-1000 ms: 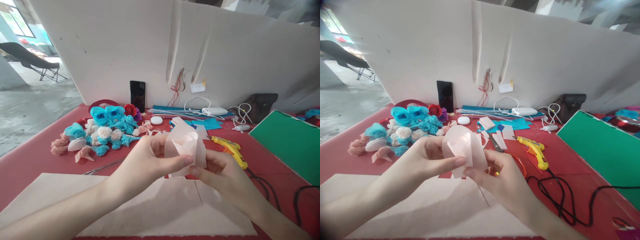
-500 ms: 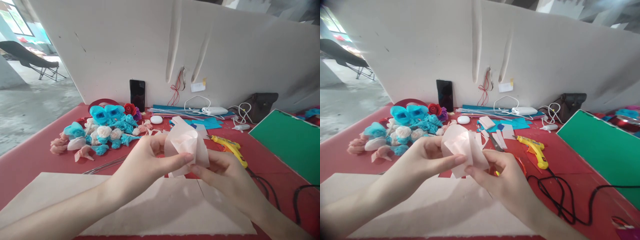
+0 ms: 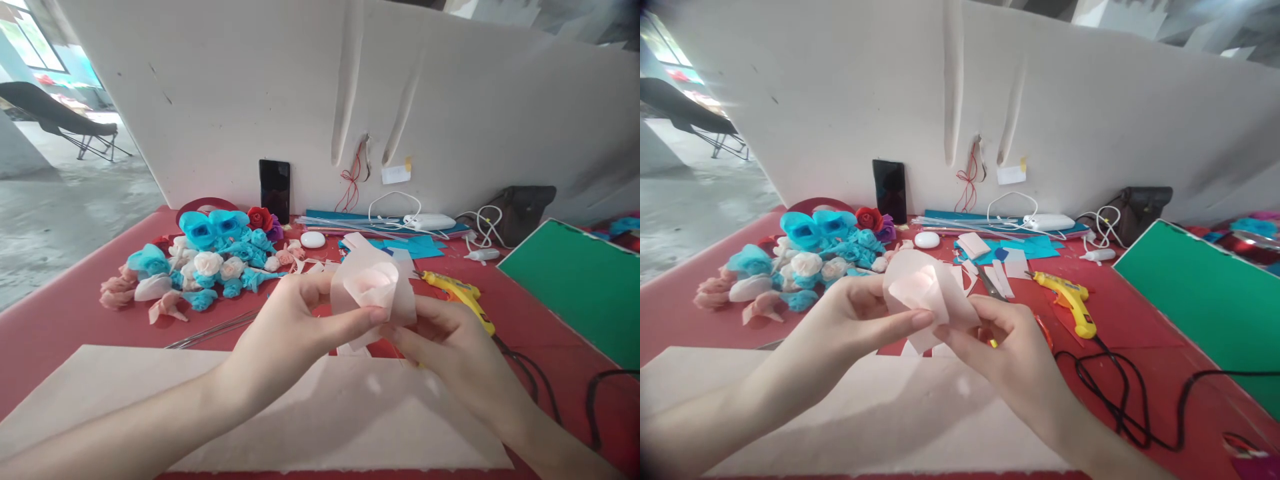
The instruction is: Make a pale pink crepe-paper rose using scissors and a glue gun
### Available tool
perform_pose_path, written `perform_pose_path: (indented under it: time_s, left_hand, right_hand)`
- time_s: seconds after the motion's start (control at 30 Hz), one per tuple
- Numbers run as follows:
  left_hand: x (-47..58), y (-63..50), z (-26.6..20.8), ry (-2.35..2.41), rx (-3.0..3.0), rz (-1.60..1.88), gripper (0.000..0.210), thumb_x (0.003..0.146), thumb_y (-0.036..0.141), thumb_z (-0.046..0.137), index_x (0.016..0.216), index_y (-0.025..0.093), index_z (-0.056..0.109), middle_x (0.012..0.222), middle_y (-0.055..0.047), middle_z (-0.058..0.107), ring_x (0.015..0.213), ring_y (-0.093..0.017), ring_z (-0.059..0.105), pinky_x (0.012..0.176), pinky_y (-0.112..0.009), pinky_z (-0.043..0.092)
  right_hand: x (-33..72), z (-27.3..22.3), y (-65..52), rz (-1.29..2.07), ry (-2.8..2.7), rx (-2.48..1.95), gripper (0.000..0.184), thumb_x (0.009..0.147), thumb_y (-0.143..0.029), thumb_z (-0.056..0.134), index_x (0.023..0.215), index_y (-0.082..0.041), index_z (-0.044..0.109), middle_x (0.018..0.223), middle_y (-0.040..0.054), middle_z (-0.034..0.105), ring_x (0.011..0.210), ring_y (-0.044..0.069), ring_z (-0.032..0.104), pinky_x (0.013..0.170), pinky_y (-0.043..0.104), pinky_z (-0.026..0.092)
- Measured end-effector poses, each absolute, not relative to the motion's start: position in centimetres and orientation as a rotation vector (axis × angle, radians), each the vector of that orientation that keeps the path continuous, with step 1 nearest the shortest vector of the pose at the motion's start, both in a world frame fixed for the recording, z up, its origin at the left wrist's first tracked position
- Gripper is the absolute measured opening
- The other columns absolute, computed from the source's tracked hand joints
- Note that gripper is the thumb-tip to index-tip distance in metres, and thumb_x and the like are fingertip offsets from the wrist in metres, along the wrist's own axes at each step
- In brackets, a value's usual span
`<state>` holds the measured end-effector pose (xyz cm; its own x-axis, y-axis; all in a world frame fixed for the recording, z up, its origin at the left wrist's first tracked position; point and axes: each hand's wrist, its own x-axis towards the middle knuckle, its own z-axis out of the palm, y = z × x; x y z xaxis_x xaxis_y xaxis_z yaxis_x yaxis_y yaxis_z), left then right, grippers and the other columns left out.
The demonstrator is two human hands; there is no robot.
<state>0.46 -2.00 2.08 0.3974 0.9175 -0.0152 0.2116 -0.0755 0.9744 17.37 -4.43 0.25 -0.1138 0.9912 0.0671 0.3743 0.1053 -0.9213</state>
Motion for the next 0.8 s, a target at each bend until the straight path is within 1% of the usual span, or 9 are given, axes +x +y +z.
perform_pose_path:
  time_s: [0.1, 0.2, 0.27, 0.37, 0.43, 0.67, 0.8]
  left_hand:
    - [0.31, -2.10, 1.82, 1.051, 1.549, 0.788, 0.034, 0.071, 0.047, 0.062, 0.057, 0.016, 0.061, 0.058, 0.003, 0.057, 0.052, -0.008, 0.047, 0.047, -0.017, 0.034]
    - [0.18, -2.14, 1.63, 1.076, 1.537, 0.770, 0.033, 0.068, 0.048, 0.065, 0.057, 0.017, 0.060, 0.056, 0.004, 0.056, 0.052, -0.007, 0.044, 0.047, -0.017, 0.033]
    - [0.16, -2.11, 1.58, 1.100, 1.531, 0.758, 0.032, 0.067, 0.048, 0.065, 0.058, 0.017, 0.059, 0.056, 0.005, 0.056, 0.053, -0.007, 0.044, 0.048, -0.017, 0.033]
    - [0.22, -2.10, 1.61, 1.076, 1.514, 0.763, 0.030, 0.070, 0.045, 0.065, 0.059, 0.017, 0.060, 0.059, 0.005, 0.058, 0.055, -0.007, 0.046, 0.050, -0.017, 0.034]
    - [0.29, -2.14, 1.65, 1.034, 1.499, 0.783, 0.028, 0.070, 0.042, 0.065, 0.059, 0.017, 0.061, 0.060, 0.005, 0.059, 0.054, -0.006, 0.045, 0.049, -0.016, 0.034]
    - [0.52, -2.14, 1.65, 0.922, 1.425, 0.862, 0.024, 0.071, 0.035, 0.066, 0.057, 0.016, 0.059, 0.053, 0.008, 0.053, 0.049, -0.003, 0.040, 0.045, -0.012, 0.031]
    - [0.57, -2.04, 1.51, 0.929, 1.411, 0.863, 0.022, 0.070, 0.035, 0.067, 0.059, 0.017, 0.062, 0.056, 0.006, 0.057, 0.050, -0.004, 0.044, 0.046, -0.013, 0.032]
  right_hand:
    - [17.43, 0.30, -4.45, 1.035, -1.593, -1.333, 0.018, 0.074, -0.034, 0.058, 0.068, -0.017, 0.062, 0.054, -0.0026, 0.042, 0.045, 0.005, 0.033, 0.039, 0.015, 0.029]
    - [17.47, 0.36, -4.62, 1.067, -1.565, -1.290, 0.016, 0.074, -0.032, 0.059, 0.066, -0.018, 0.060, 0.051, -0.0045, 0.038, 0.044, 0.004, 0.032, 0.039, 0.014, 0.028]
    - [17.47, 0.36, -4.74, 1.084, -1.542, -1.279, 0.018, 0.074, -0.031, 0.060, 0.063, -0.018, 0.057, 0.050, -0.0052, 0.037, 0.045, 0.004, 0.033, 0.040, 0.013, 0.028]
    - [17.44, 0.27, -4.77, 1.116, -1.519, -1.265, 0.022, 0.074, -0.033, 0.061, 0.061, -0.017, 0.055, 0.050, -0.0051, 0.038, 0.045, 0.004, 0.033, 0.039, 0.013, 0.028]
    - [17.41, 0.17, -4.68, 1.133, -1.510, -1.266, 0.023, 0.074, -0.035, 0.061, 0.062, -0.016, 0.055, 0.050, -0.0049, 0.038, 0.044, 0.004, 0.033, 0.039, 0.014, 0.028]
    - [17.30, 0.06, -4.49, 1.184, -1.472, -1.260, 0.022, 0.074, -0.036, 0.062, 0.065, -0.017, 0.055, 0.051, -0.0050, 0.040, 0.044, 0.004, 0.035, 0.039, 0.014, 0.030]
    - [17.45, 0.01, -4.56, 1.193, -1.471, -1.241, 0.024, 0.073, -0.038, 0.063, 0.065, -0.017, 0.056, 0.051, -0.0050, 0.041, 0.044, 0.003, 0.035, 0.038, 0.013, 0.031]
